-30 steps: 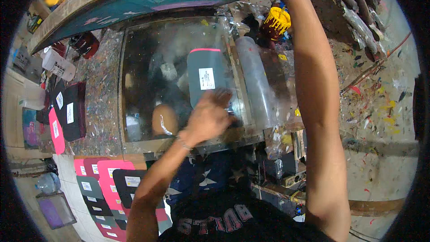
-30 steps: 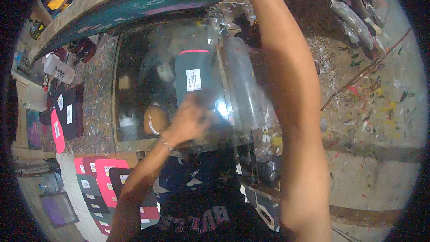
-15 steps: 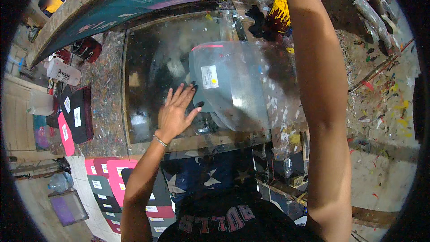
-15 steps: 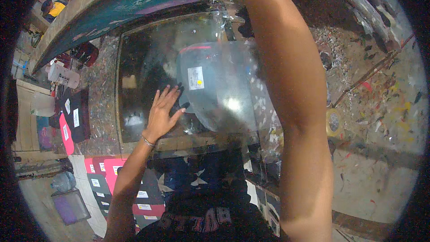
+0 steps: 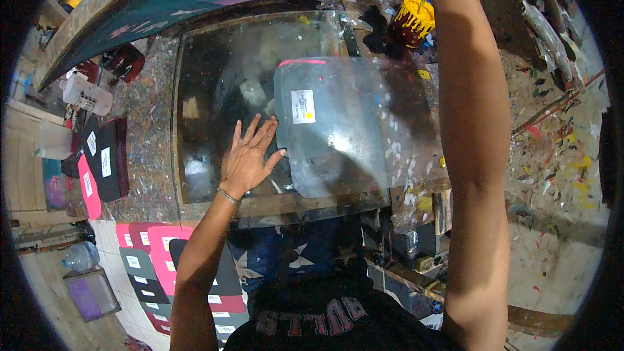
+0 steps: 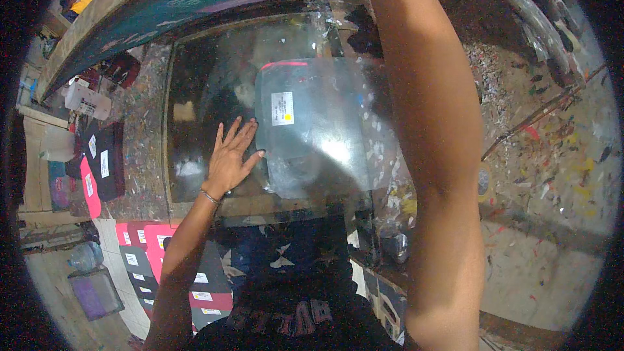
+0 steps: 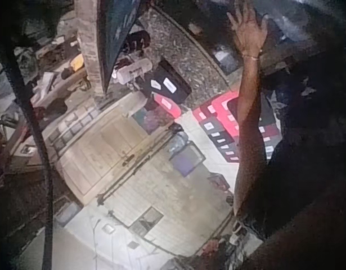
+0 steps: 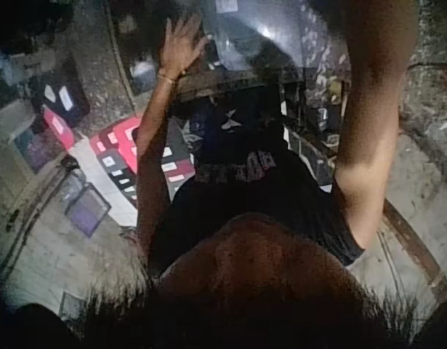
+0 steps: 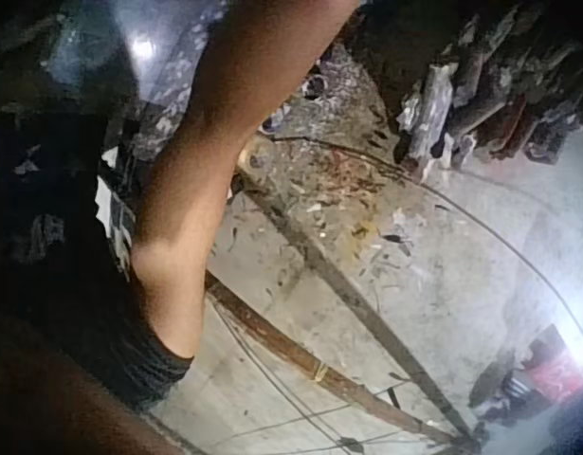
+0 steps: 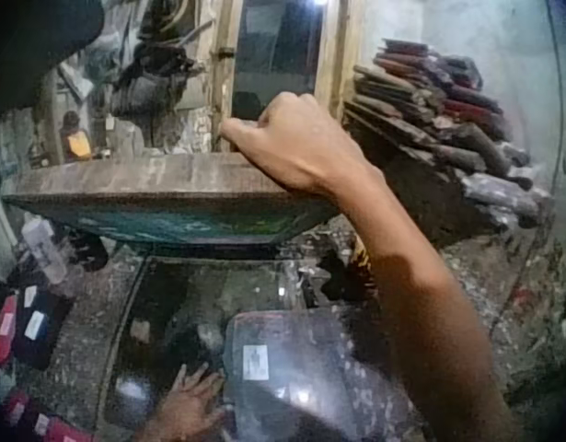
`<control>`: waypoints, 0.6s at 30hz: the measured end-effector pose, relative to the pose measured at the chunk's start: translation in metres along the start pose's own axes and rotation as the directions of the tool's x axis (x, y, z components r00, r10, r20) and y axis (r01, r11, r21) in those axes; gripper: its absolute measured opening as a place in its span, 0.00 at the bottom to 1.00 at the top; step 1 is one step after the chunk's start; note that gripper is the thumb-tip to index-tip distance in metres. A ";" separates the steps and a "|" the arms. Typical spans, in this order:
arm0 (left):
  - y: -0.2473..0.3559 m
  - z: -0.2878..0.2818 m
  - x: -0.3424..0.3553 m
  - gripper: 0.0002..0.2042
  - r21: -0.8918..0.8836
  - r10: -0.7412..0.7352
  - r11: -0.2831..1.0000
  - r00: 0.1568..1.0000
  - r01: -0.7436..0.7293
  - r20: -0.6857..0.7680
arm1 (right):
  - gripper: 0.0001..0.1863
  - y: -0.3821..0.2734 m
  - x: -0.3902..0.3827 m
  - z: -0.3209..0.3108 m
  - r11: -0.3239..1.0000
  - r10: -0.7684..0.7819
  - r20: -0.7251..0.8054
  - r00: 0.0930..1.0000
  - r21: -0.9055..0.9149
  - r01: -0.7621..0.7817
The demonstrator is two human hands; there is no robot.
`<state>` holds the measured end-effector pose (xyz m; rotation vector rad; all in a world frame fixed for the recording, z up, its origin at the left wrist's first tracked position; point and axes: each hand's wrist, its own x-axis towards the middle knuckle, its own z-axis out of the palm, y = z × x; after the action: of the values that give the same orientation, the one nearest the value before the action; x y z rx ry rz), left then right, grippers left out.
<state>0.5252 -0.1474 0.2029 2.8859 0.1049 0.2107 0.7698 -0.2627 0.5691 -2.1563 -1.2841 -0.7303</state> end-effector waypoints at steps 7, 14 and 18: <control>-0.001 -0.001 0.000 0.36 0.035 0.007 0.999 1.000 -0.007 -0.003 | 0.36 -0.001 -0.005 0.001 1.000 0.002 0.002 1.000 0.020 -0.002; 0.003 -0.003 0.001 0.36 0.010 -0.014 1.000 1.000 0.014 0.005 | 0.36 0.002 -0.003 -0.002 0.999 0.017 0.028 0.999 0.027 -0.018; 0.004 -0.001 0.001 0.37 0.021 -0.023 1.000 1.000 0.023 0.000 | 0.36 -0.002 -0.006 0.000 1.000 0.021 0.001 1.000 -0.001 -0.021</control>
<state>0.5265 -0.1511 0.2049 2.9044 0.1412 0.2057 0.7653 -0.2652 0.5649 -2.1680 -1.2594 -0.7214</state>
